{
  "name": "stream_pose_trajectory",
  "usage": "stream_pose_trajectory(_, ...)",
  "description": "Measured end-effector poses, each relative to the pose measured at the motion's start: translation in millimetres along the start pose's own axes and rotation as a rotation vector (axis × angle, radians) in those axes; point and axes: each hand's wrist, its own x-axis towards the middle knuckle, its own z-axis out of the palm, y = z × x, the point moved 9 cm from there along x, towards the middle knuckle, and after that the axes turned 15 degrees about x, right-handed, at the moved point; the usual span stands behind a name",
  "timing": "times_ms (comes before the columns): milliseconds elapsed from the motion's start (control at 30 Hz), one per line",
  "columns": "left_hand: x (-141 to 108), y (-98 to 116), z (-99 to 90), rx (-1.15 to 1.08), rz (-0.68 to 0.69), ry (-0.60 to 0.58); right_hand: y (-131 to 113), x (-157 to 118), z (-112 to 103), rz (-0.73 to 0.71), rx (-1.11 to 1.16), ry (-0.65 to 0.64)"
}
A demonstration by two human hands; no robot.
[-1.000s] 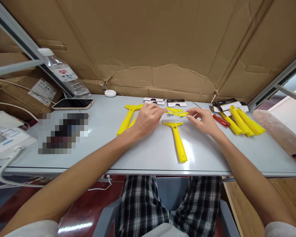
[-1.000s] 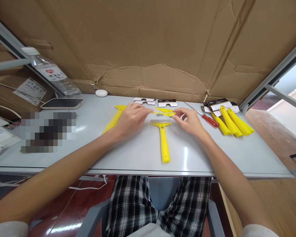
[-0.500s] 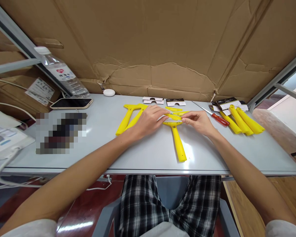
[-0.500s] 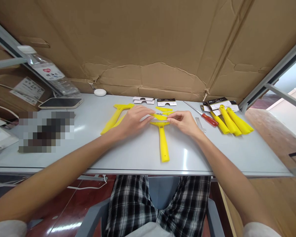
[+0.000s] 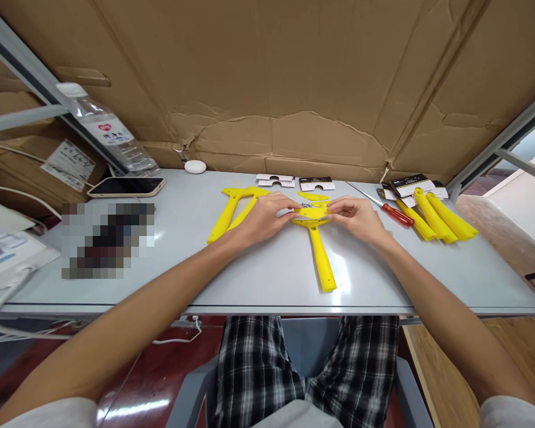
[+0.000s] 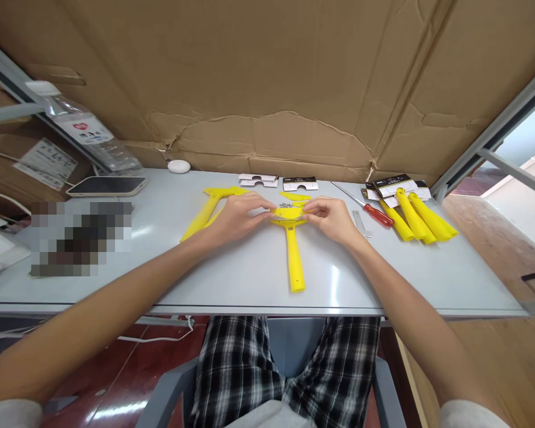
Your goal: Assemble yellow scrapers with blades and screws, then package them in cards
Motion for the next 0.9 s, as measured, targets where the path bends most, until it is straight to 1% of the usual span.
stream_pose_trajectory(133, 0, -3, -1.4, 0.012, -0.011, 0.017, -5, -1, 2, -0.078, -0.170, -0.038)
stream_pose_trajectory(300, 1, -7, 4.3, 0.034, -0.020, -0.026, -14, -2, 10, -0.171, -0.364, -0.114)
stream_pose_trajectory(500, 0, -7, 13.0, 0.074, 0.056, -0.052, -15, -3, 14, -0.225, -0.448, -0.147)
stream_pose_trajectory(700, -1, -2, 17.5, 0.136, 0.155, -0.064, -12, -3, 16, -0.300, -0.535, -0.160)
stream_pose_trajectory(900, -4, 0, 22.1, 0.186, 0.188, -0.112, -11, -3, 19, -0.331, -0.596, -0.199)
